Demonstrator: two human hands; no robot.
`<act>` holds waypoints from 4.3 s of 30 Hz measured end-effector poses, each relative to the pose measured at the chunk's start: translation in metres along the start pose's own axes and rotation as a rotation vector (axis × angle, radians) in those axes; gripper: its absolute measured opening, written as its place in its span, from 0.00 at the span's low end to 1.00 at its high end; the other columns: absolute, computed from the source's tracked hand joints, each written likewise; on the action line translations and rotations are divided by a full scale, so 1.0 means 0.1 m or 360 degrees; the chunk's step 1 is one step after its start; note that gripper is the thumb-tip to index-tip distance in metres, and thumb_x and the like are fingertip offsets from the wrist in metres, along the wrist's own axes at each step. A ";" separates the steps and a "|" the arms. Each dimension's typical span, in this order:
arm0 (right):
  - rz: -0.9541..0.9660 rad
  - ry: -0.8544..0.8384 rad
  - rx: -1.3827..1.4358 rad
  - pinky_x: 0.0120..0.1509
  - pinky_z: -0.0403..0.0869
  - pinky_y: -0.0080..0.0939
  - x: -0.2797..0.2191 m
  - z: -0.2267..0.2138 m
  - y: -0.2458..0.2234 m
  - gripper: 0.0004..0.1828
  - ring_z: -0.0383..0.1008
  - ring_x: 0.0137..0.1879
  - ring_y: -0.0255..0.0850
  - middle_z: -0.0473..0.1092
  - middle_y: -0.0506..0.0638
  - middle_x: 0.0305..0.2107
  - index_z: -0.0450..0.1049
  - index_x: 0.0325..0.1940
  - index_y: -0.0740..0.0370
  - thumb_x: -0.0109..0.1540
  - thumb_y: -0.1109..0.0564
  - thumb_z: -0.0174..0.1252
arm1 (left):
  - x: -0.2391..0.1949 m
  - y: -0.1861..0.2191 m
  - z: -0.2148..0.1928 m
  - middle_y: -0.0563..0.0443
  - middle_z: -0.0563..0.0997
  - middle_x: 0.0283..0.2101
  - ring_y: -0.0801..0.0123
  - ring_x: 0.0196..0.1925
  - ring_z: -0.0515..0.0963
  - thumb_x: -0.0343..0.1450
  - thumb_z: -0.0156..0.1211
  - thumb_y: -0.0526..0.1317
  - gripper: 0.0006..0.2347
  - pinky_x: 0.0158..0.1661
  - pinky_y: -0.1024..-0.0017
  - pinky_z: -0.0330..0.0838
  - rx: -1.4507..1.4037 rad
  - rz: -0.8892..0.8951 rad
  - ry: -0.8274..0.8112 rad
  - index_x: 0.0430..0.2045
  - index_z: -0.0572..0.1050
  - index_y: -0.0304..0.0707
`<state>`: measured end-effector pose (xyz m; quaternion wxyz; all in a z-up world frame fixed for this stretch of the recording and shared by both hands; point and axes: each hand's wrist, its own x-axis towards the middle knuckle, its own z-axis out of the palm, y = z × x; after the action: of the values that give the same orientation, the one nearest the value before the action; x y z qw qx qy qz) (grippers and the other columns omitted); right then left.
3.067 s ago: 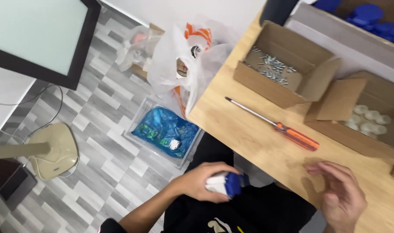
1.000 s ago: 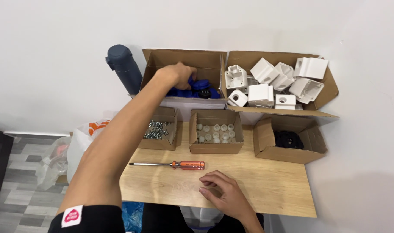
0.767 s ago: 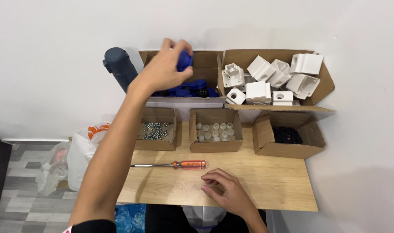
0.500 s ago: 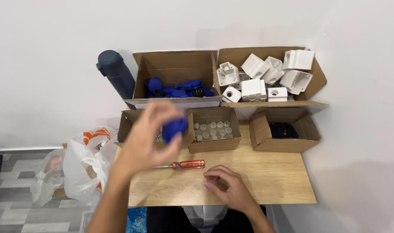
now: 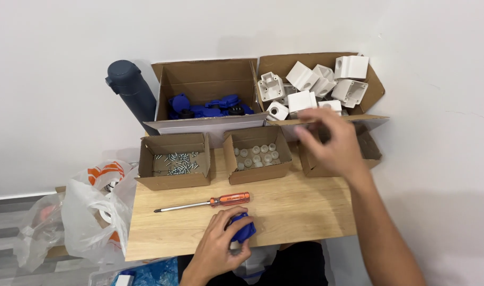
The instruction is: Assembling or repairing an electrical socket using a screwdriver and small hardware parts.
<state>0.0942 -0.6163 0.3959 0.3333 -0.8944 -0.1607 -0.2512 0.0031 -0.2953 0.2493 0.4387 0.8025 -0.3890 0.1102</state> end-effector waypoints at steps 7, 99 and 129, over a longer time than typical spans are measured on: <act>0.0413 -0.0464 -0.0565 0.71 0.70 0.56 0.65 -0.31 0.15 0.18 0.77 0.62 0.50 0.79 0.55 0.56 0.81 0.59 0.62 0.70 0.49 0.63 | -0.06 -0.03 0.03 0.44 0.77 0.62 0.51 0.57 0.80 0.67 0.67 0.37 0.22 0.57 0.54 0.75 0.0078 0.0002 0.0040 0.58 0.78 0.43; 0.0164 0.0117 0.0469 0.47 0.84 0.41 -1.68 1.17 -0.41 0.09 0.88 0.39 0.41 0.84 0.48 0.35 0.89 0.41 0.56 0.59 0.66 0.74 | -0.01 0.12 -0.12 0.30 0.77 0.66 0.33 0.63 0.82 0.58 0.79 0.37 0.38 0.60 0.44 0.79 -0.0270 -0.0298 0.0016 0.65 0.70 0.26; -0.0217 -0.0004 0.0463 0.55 0.86 0.53 -1.74 1.25 -0.56 0.10 0.88 0.52 0.53 0.85 0.56 0.42 0.85 0.41 0.65 0.59 0.73 0.66 | -0.08 -0.03 0.05 0.35 0.86 0.51 0.44 0.51 0.86 0.56 0.88 0.47 0.40 0.53 0.51 0.82 -0.0108 -0.0236 0.0086 0.61 0.75 0.26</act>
<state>-0.0316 -0.5122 0.2468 0.4414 -0.8240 -0.2560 -0.2462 -0.0010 -0.2941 0.2404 0.4828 0.8106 -0.3200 0.0857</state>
